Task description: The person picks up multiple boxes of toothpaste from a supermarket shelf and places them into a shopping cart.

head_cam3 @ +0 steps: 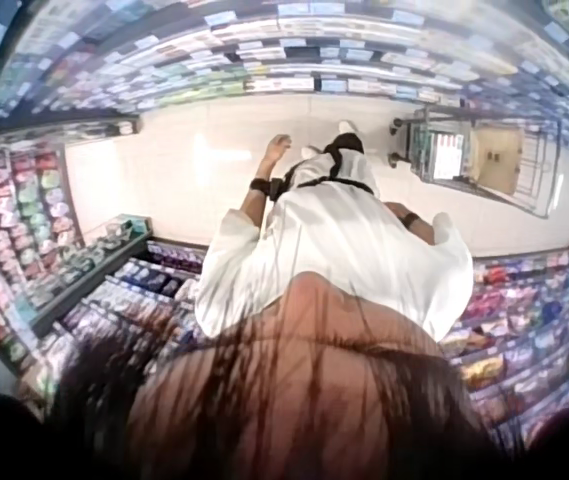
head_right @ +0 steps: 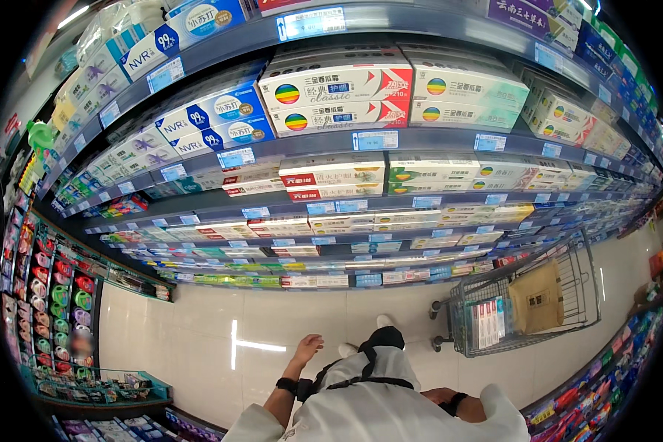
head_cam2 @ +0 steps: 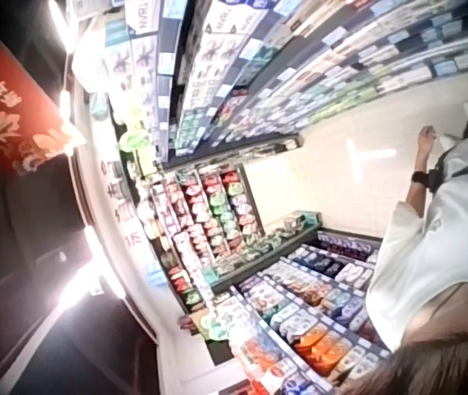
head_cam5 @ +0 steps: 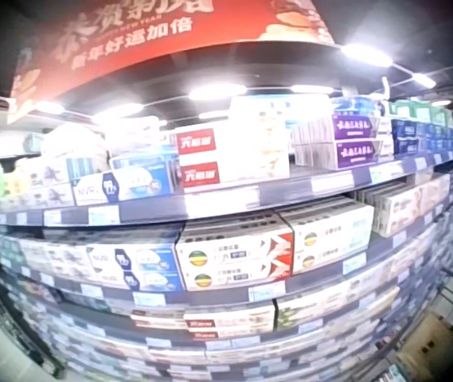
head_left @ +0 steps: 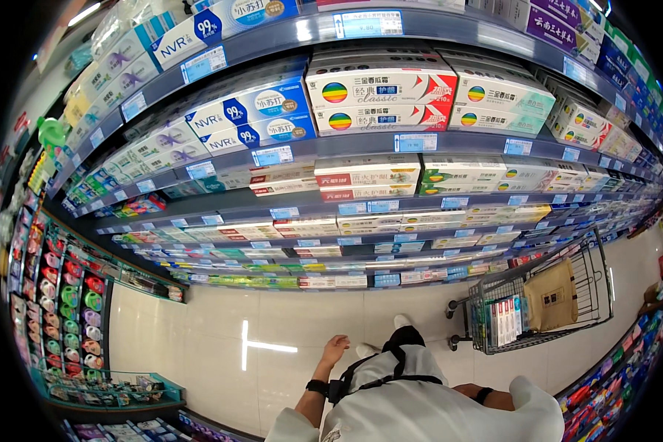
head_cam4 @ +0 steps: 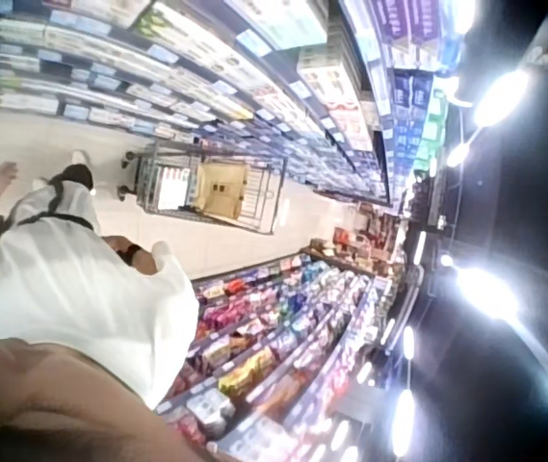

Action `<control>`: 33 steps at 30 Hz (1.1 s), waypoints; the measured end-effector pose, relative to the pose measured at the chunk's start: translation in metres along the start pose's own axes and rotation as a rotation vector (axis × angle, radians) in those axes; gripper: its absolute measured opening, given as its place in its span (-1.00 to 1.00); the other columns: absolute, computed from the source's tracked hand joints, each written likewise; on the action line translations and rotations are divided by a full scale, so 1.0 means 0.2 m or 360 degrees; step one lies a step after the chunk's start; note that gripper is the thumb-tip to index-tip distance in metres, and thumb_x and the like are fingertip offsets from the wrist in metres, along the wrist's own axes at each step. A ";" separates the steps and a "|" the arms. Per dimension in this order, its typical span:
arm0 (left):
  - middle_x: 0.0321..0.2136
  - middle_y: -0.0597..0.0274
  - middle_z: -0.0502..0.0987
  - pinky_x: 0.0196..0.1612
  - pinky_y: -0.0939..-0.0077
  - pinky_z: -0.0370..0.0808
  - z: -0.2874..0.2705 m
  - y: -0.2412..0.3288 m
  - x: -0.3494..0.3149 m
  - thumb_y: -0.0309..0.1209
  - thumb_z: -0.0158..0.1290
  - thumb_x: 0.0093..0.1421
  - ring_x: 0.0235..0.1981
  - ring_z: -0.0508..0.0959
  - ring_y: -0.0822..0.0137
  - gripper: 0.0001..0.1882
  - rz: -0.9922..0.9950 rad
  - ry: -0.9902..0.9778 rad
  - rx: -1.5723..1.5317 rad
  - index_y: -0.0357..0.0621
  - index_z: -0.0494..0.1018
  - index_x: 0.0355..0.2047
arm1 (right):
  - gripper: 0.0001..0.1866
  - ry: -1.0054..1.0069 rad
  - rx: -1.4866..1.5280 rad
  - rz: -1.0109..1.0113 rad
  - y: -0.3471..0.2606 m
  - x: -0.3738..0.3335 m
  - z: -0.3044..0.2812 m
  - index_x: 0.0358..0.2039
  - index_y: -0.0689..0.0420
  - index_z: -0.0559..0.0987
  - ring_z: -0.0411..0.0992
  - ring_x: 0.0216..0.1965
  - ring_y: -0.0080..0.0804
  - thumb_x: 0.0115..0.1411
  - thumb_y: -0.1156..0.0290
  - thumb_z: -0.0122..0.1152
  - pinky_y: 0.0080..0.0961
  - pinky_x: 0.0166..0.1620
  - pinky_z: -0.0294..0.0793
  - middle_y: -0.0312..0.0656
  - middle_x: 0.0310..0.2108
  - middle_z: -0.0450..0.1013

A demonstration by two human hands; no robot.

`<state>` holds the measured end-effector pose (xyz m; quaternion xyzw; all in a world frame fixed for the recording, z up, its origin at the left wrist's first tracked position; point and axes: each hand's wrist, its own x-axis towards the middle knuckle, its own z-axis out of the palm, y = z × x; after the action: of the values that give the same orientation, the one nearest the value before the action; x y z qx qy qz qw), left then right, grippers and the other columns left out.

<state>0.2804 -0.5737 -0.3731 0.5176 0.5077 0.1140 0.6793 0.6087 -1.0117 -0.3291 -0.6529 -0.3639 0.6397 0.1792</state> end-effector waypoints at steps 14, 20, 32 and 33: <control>-0.22 0.25 0.64 -0.26 0.52 0.48 0.04 -0.04 0.06 -0.41 -0.05 0.31 -0.25 0.62 0.38 -0.70 0.0023 -0.0059 -0.0007 -0.14 0.48 0.02 | -0.56 -0.0216 0.0268 0.0865 0.07 -0.15 -0.29 0.09 0.00 0.61 0.43 0.14 -0.27 0.33 0.07 0.07 -0.42 0.19 0.34 -0.03 0.09 0.51; -0.21 0.25 0.64 -0.25 0.52 0.48 0.03 -0.01 0.05 -0.39 -0.03 0.31 -0.23 0.63 0.37 -0.70 -0.0006 -0.0036 0.0004 -0.12 0.48 0.03 | -0.57 -0.0042 -0.0063 0.1349 0.08 -0.41 -0.53 0.09 0.00 0.60 0.44 0.13 -0.27 0.33 0.08 0.07 -0.42 0.19 0.34 -0.04 0.09 0.51; -0.17 0.26 0.63 -0.16 0.47 0.49 0.01 0.03 0.04 -0.36 -0.02 0.32 -0.17 0.62 0.35 -0.68 -0.0001 -0.0065 -0.0082 -0.09 0.46 0.06 | -0.57 -0.0005 -0.0172 0.1523 0.05 -0.42 -0.63 0.09 0.01 0.60 0.44 0.13 -0.27 0.33 0.10 0.08 -0.41 0.19 0.35 -0.05 0.09 0.51; -0.17 0.26 0.63 -0.16 0.47 0.49 0.01 0.03 0.05 -0.37 -0.02 0.32 -0.17 0.62 0.35 -0.68 0.0007 -0.0070 -0.0091 -0.09 0.46 0.06 | -0.57 -0.0004 -0.0177 0.1524 0.05 -0.41 -0.63 0.09 0.01 0.60 0.44 0.12 -0.27 0.32 0.10 0.08 -0.41 0.19 0.35 -0.05 0.09 0.51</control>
<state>0.2885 -0.5663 -0.3736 0.5014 0.4880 0.1185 0.7046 0.7402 -1.0470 -0.2626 -0.7549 -0.0561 0.6306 -0.1712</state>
